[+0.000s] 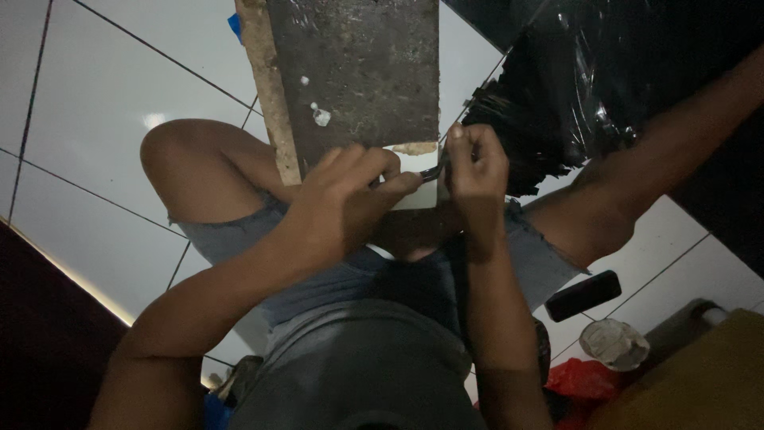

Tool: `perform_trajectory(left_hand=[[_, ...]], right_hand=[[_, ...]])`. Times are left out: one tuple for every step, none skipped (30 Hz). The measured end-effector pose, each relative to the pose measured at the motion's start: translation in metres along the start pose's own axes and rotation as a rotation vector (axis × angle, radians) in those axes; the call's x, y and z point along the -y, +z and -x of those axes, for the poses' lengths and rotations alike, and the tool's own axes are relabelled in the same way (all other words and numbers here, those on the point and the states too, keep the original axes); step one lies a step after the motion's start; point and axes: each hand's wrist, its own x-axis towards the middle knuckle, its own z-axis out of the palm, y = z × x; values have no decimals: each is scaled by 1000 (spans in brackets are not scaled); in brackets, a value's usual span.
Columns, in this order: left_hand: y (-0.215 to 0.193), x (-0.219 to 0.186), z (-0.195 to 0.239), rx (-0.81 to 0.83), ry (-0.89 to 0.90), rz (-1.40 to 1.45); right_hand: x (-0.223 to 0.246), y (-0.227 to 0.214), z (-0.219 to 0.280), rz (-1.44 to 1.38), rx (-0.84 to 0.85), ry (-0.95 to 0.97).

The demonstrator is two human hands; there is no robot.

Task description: The person sits on the floor and uses a utility knife to cut a black sheet of material into thin strips. They hold the sheet against a small white block and repeatedly slice off narrow pieces, stacking them on the floor.

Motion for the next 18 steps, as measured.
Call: perform_trajectory(left_hand=[[0,0,0,-2,4,-17],[-1,-1,0,-4,9,-35],[-1,-1,0,-14,16,-29],[-1,-1,0,-25,23,-25],[-1,0,1,-35,30,-20],[-1,0,1,-33,29,-32],[0,0,1,-31,27,-44],[0,0,1,-28,25,-55],[0,0,0,-30,26,-48],[1,1,0,-32,26,-41],[1,1,0,-33,27,-33],[2,1,0,-37,32,-50],[1,1,0,-40,38,-67],[1,1,1,-44,43,-83],[0,1,1,-38,41,-73],[0,0,1,-33,39,-63],[0,0,1,-28,37,-53],[0,0,1,-26,35,-58]], right_hand=[[-3,0,-2,45,-13,24],[-6,0,-4,90,-26,48],[-10,0,-6,135,-39,71],[-13,0,-8,112,-38,59],[-16,0,-10,88,-37,46],[-19,0,-12,65,-36,34],[-23,0,-13,52,-37,66],[-26,0,-15,38,-37,99],[-29,0,-17,25,-38,132],[-32,-1,-19,90,-39,97],[-35,-1,-22,154,-40,61],[-37,-2,-25,219,-41,25],[-40,-1,-27,214,-59,122],[-42,0,-28,209,-78,220],[-45,0,-30,204,-95,318],[-46,0,-33,239,-86,244],[-48,-1,-36,274,-76,169],[-49,-1,-38,309,-65,94]])
